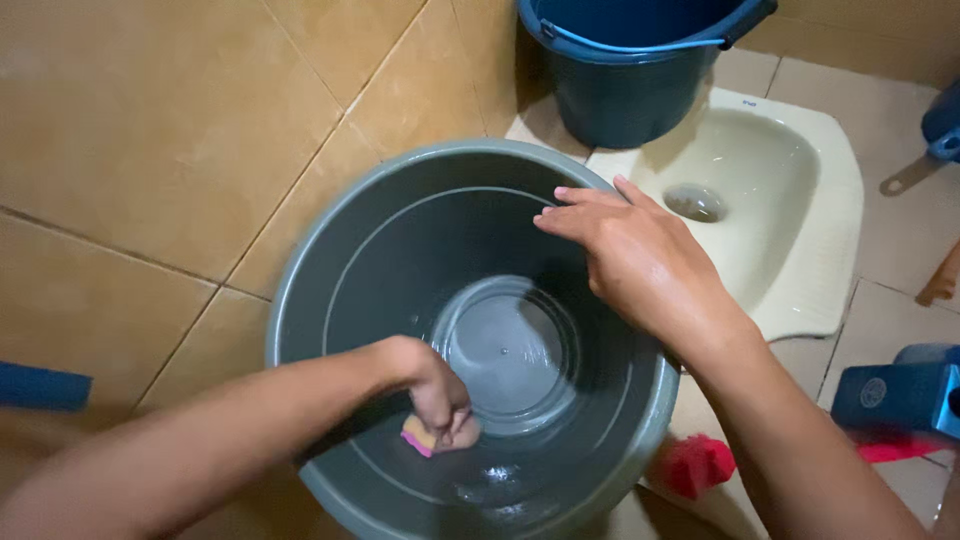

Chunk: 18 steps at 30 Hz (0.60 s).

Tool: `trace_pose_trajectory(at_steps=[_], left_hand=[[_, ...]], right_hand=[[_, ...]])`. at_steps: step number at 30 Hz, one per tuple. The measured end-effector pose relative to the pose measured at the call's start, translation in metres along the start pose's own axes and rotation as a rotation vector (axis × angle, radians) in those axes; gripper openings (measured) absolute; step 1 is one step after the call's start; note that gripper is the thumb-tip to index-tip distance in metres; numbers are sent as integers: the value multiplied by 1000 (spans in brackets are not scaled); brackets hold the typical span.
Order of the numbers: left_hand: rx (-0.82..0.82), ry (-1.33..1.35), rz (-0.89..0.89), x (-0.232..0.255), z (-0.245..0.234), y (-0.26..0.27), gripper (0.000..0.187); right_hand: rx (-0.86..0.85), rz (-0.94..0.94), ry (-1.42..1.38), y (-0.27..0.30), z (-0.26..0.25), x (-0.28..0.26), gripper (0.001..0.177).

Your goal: The person scrubs the inside of a blue bucket with a sponge, rinses it with water from a tap, then repeats the process with a larger gray bucket, using a soap dispenser and rinsing both containers.

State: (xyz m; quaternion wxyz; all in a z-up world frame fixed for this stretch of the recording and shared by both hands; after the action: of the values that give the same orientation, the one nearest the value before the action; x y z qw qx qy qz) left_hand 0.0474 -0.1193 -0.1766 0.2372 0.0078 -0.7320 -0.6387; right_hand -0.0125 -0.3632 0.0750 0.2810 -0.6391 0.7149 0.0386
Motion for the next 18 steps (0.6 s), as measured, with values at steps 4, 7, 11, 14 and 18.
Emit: trace_pose_trajectory(at_steps=[4, 7, 11, 14, 18], left_hand=[[-94, 110, 47, -1, 2, 4, 35], [-119, 111, -70, -15, 9, -1, 38], [-149, 282, -40, -23, 22, -14, 41], [-150, 338, -25, -30, 37, -35, 43], [-73, 129, -161, -35, 38, -14, 52]], right_hand=[[4, 7, 13, -3, 0, -1, 57], [-3, 20, -1, -1, -1, -2, 57], [7, 12, -24, 0, -3, -2, 55], [6, 13, 6, -3, 3, -1, 56], [-11, 11, -3, -2, 3, 0, 56]])
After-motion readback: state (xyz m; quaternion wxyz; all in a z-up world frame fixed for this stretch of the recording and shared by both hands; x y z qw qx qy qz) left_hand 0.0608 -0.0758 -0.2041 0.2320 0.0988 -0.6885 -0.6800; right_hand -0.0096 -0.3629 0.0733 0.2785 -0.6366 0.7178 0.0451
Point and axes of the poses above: each hand's wrist, its own y-axis away from the middle knuckle, its own z-axis out of the palm, x = y × z, the point moved 8 cm from there along -y, towards the middle knuckle, and after that the axes turned 6 degrees about z, right-handed, at the moved point
